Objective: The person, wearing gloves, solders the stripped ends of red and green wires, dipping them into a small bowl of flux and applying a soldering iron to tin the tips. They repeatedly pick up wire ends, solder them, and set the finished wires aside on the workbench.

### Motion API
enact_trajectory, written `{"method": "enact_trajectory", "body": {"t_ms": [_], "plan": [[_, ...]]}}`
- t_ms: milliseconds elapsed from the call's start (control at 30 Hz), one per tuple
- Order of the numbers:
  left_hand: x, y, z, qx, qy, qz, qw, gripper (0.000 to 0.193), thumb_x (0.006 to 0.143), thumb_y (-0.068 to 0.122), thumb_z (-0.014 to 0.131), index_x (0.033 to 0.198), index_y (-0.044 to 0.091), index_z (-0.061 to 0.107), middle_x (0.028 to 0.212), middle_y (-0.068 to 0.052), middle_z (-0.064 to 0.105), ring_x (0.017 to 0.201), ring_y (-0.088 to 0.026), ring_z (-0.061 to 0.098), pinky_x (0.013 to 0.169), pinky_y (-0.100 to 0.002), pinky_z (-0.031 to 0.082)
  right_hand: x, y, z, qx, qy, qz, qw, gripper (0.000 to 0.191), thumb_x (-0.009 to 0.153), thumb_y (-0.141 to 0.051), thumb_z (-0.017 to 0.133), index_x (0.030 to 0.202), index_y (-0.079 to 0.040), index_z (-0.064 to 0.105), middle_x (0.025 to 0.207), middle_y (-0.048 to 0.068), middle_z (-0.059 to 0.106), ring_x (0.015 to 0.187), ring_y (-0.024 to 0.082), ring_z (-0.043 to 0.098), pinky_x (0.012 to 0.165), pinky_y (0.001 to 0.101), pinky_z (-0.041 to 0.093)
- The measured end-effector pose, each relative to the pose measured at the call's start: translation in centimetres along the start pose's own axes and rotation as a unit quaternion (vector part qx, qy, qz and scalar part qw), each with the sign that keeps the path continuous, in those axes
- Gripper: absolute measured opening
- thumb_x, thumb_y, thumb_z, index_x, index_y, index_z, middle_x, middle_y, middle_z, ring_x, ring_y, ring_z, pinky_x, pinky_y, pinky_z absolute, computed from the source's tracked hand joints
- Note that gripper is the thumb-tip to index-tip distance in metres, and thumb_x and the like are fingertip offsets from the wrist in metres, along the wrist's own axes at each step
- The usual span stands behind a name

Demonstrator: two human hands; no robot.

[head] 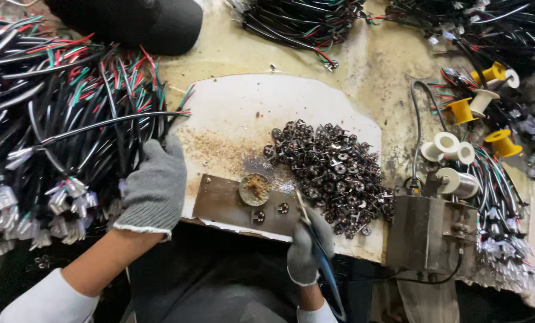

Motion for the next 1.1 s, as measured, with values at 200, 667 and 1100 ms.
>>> {"method": "enact_trajectory", "body": {"t_ms": [200, 667, 1100], "plan": [[1.0, -1.2, -3.1, -0.165, 0.079, 0.037, 0.982, 0.034, 0.091, 0.005, 0.055, 0.125, 0.0, 0.051, 0.103, -0.023, 0.06, 0.086, -0.043, 0.071, 0.066, -0.048, 0.058, 0.4, -1.9, 0.6, -0.097, 0.011, -0.135, 0.986, 0.04, 0.095, -0.015, 0.077, 0.122, 0.008, 0.057, 0.109, 0.022, 0.064, 0.096, 0.026, 0.063, 0.087, 0.0325, 0.053], [-12.3, 4.1, 4.4, -0.717, -0.212, 0.058, 0.662, 0.037, 0.087, 0.006, 0.059, 0.123, 0.0, 0.059, 0.093, -0.004, 0.07, 0.082, -0.008, 0.066, 0.074, -0.026, 0.057, -3.7, -4.1, 4.9, 0.276, -0.204, 0.158, 0.926, 0.042, 0.101, 0.0, 0.068, 0.138, -0.01, 0.052, 0.114, 0.014, 0.074, 0.094, 0.02, 0.073, 0.079, 0.0351, 0.057], [-13.0, 6.2, 7.8, -0.675, -0.255, 0.015, 0.692, 0.02, 0.096, 0.021, 0.068, 0.101, 0.002, 0.072, 0.081, -0.006, 0.073, 0.072, -0.013, 0.069, 0.067, -0.03, 0.057, -5.6, -1.5, 2.8, 0.216, -0.217, 0.258, 0.916, 0.056, 0.088, -0.002, 0.077, 0.138, -0.008, 0.051, 0.127, 0.017, 0.068, 0.112, 0.022, 0.071, 0.098, 0.0346, 0.058]]}}
Point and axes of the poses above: each hand's wrist, its own x-axis towards the middle knuckle, its own z-axis out of the palm, y = z × x, the point moved 5 cm from there along x, towards the middle knuckle
